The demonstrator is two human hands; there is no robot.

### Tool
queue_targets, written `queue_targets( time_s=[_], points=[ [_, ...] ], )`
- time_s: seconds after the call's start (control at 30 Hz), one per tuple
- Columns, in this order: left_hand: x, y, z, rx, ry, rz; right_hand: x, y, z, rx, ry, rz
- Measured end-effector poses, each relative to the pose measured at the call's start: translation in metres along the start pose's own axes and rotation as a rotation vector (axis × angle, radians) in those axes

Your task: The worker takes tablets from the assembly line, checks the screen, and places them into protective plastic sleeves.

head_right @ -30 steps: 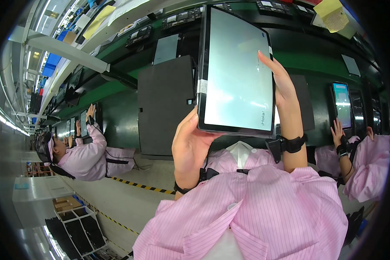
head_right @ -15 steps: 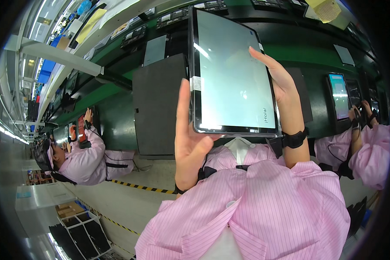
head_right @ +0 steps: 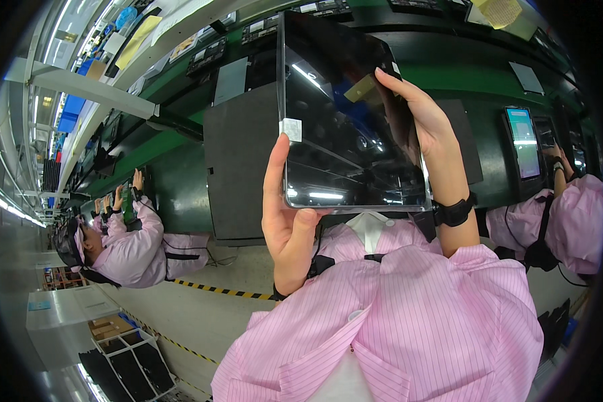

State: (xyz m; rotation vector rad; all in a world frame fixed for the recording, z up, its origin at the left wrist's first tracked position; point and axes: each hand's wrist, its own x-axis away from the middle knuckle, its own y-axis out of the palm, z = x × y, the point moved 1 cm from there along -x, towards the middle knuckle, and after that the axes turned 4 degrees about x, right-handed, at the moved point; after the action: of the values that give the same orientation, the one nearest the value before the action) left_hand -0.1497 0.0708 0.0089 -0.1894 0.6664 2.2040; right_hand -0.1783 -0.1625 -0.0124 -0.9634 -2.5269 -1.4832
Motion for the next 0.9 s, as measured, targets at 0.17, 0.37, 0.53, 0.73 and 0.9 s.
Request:
queue_targets(
  time_s=[0.17,0.37,0.53,0.73,0.9],
  points=[
    [0.002,0.000,-0.001,-0.200,0.139,-0.017,0.005,0.005,0.002,-0.081,0.009,0.015],
    [0.004,0.007,0.008,-0.083,0.045,-0.025,0.006,0.002,-0.001,-0.046,0.025,-0.007],
    [0.012,0.002,0.004,-0.266,0.236,-0.124,0.019,0.009,-0.006,-0.002,-0.062,-0.017],
    [0.031,-0.019,0.007,0.341,0.063,-0.222,0.045,0.018,-0.017,0.285,-0.288,-0.092],
    [0.033,-0.038,-0.003,0.486,0.031,-0.308,0.071,0.038,-0.024,0.447,-0.480,-0.090]
  ],
)
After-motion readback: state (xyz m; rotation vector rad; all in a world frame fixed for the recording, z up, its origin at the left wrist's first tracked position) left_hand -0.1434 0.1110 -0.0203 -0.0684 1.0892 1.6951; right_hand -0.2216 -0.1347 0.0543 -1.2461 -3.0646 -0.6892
